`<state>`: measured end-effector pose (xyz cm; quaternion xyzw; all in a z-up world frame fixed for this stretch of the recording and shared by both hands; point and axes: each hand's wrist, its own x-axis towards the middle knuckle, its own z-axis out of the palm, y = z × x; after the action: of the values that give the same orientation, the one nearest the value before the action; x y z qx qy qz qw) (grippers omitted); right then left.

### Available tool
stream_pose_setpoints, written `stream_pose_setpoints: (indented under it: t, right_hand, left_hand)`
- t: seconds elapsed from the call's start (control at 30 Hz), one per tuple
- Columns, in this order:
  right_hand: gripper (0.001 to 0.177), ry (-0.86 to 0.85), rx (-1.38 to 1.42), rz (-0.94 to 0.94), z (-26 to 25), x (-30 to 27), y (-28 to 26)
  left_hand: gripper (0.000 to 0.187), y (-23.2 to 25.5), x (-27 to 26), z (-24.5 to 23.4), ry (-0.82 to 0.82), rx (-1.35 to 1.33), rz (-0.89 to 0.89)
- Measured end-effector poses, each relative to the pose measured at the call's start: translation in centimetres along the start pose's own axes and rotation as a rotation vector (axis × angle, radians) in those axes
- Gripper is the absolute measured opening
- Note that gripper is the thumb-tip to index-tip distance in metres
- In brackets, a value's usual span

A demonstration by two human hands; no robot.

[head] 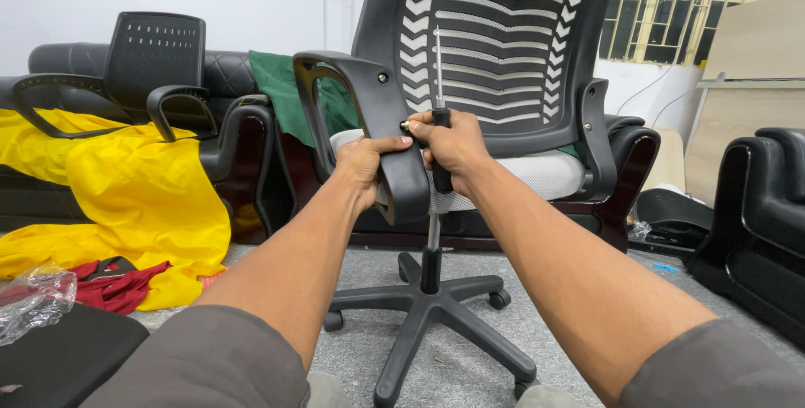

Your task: The person uses a screwdriver to attach the armrests to an office chair. They tighten multiple screws on both the left and right armrests, ensuring they are securely fastened to the chair frame.

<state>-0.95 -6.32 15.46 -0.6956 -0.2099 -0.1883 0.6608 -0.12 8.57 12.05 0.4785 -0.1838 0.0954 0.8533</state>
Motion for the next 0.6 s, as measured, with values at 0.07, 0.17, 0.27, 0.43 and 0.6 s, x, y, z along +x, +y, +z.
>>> stream_pose_setpoints:
  t: [0.07, 0.17, 0.27, 0.43, 0.6]
  right_hand:
    - [0.011, -0.002, 0.012, 0.011, 0.05, 0.18, 0.12]
    - [0.010, 0.015, 0.010, 0.009, 0.05, 0.47, 0.27]
    - [0.009, 0.025, 0.020, 0.026, 0.05, 0.70, 0.40]
    - [0.010, -0.003, -0.054, -0.032, 0.01, 0.74, 0.68]
    - [0.010, 0.016, -0.079, -0.080, 0.12, 0.30, 0.69]
  left_hand:
    - [0.042, -0.04, 0.04, -0.05, 0.011, 0.000, -0.001]
    - [0.042, -0.12, 0.21, 0.16, 0.029, 0.011, 0.014]
    - [0.045, -0.19, 0.28, 0.10, 0.048, 0.011, 0.026]
    - [0.047, -0.18, 0.35, -0.16, 0.033, 0.029, 0.025]
    - [0.047, -0.01, 0.41, -0.22, 0.032, 0.067, 0.025]
